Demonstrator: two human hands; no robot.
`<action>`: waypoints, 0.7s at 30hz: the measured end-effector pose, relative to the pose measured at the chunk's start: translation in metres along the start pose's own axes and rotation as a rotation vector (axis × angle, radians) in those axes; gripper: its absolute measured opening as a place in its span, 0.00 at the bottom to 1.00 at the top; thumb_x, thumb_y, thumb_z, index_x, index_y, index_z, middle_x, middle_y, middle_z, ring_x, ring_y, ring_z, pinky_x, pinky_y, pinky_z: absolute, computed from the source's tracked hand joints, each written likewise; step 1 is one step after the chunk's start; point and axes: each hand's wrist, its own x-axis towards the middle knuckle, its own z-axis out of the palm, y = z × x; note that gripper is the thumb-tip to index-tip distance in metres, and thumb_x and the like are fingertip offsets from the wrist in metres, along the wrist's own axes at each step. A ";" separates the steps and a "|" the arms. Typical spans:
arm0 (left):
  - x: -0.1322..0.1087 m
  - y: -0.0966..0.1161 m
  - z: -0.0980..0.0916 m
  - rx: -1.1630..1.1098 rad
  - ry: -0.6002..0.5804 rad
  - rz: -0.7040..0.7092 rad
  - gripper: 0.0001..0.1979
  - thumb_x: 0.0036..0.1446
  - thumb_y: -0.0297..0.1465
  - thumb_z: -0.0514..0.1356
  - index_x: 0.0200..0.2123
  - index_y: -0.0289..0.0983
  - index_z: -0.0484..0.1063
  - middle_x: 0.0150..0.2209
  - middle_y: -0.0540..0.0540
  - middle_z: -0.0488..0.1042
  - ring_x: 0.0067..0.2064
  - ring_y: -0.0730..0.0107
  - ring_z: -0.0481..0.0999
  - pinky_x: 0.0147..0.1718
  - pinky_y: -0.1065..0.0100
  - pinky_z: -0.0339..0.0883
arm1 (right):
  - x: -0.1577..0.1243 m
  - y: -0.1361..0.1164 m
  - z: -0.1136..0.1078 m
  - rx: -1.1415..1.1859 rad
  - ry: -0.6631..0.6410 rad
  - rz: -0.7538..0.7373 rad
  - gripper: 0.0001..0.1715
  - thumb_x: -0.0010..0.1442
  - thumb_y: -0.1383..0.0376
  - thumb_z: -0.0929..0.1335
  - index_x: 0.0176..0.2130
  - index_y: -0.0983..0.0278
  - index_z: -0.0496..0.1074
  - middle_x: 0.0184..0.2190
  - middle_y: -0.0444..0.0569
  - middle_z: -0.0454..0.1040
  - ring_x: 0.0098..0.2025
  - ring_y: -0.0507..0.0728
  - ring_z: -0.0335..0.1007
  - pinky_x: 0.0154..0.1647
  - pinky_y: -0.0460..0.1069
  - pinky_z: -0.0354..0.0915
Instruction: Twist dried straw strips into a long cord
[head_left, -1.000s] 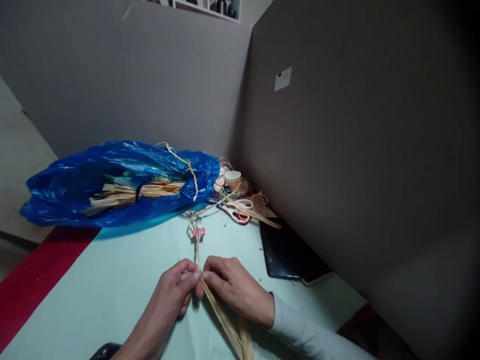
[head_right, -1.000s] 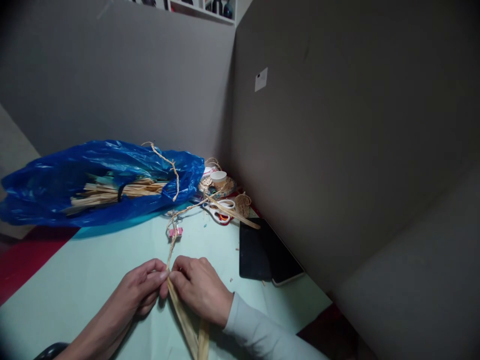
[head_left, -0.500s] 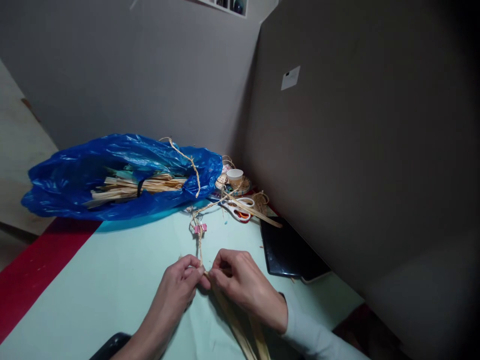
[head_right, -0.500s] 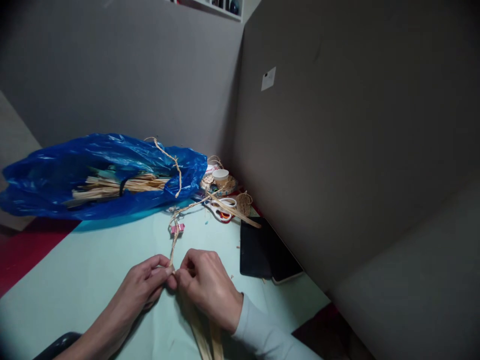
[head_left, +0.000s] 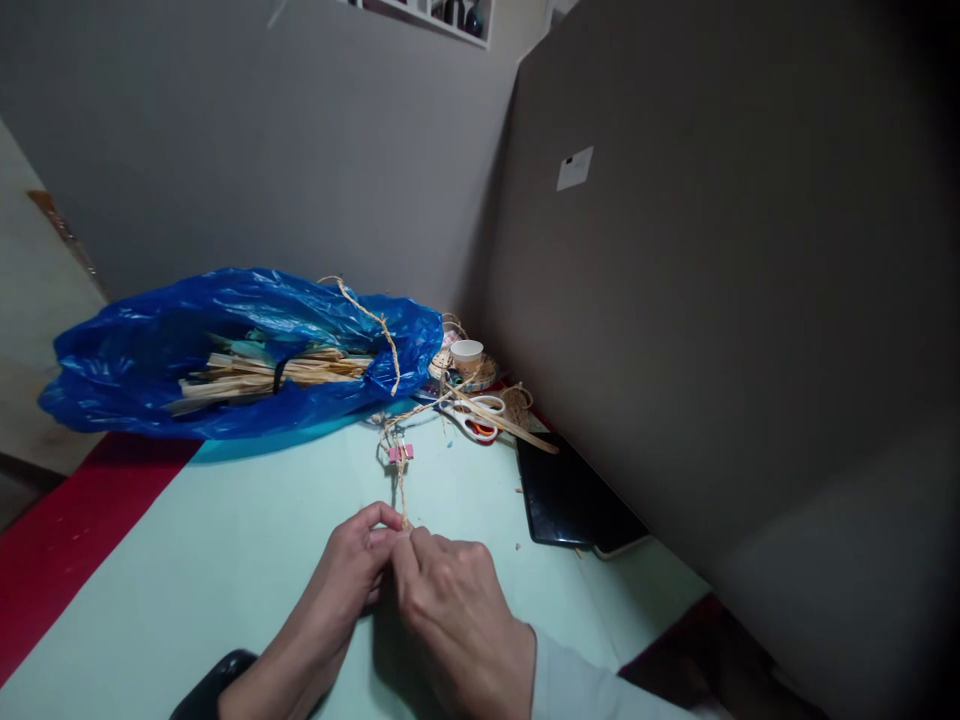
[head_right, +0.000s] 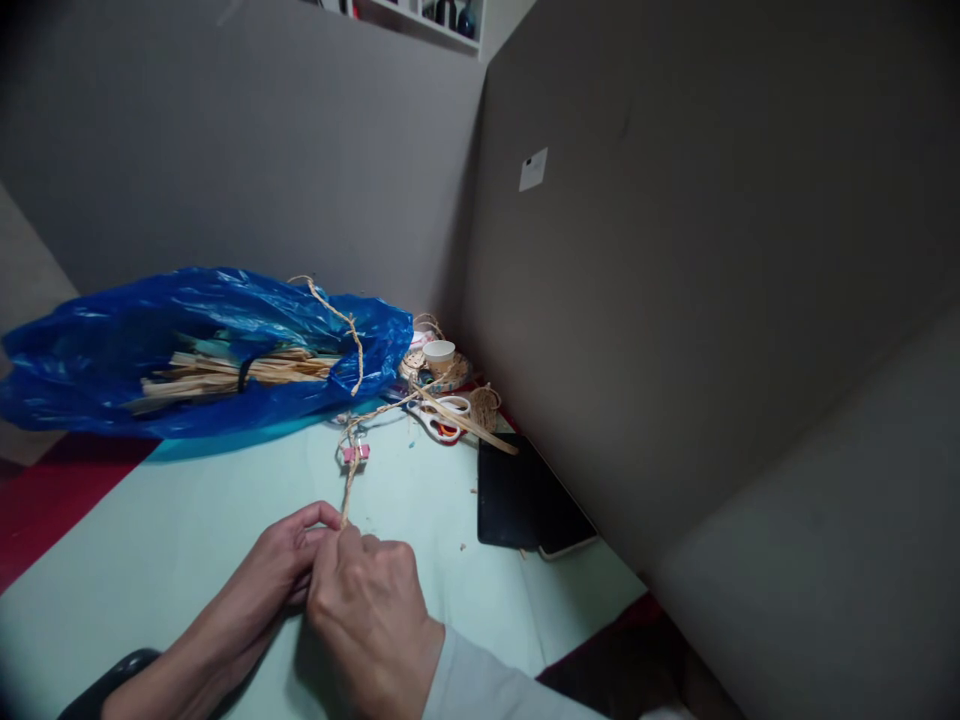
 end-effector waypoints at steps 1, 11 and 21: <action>0.001 -0.001 -0.001 -0.015 -0.007 0.000 0.11 0.44 0.32 0.64 0.26 0.38 0.63 0.14 0.62 0.57 0.16 0.86 0.45 0.17 0.78 0.34 | -0.001 0.005 -0.005 0.085 0.006 -0.004 0.10 0.61 0.73 0.63 0.42 0.67 0.70 0.37 0.55 0.74 0.35 0.61 0.71 0.31 0.52 0.60; -0.004 0.010 -0.003 -0.071 -0.100 0.000 0.17 0.46 0.40 0.68 0.29 0.37 0.65 0.21 0.52 0.73 0.16 0.83 0.58 0.18 0.77 0.38 | 0.023 0.067 -0.014 1.372 -0.298 0.108 0.16 0.61 0.56 0.66 0.37 0.69 0.70 0.32 0.48 0.72 0.28 0.50 0.65 0.30 0.45 0.63; -0.003 0.007 -0.003 0.058 -0.137 0.040 0.19 0.50 0.40 0.65 0.40 0.39 0.61 0.25 0.52 0.75 0.17 0.84 0.51 0.19 0.76 0.38 | 0.027 0.057 0.011 1.372 -0.163 0.180 0.16 0.59 0.60 0.66 0.26 0.68 0.70 0.21 0.42 0.65 0.19 0.45 0.48 0.21 0.45 0.45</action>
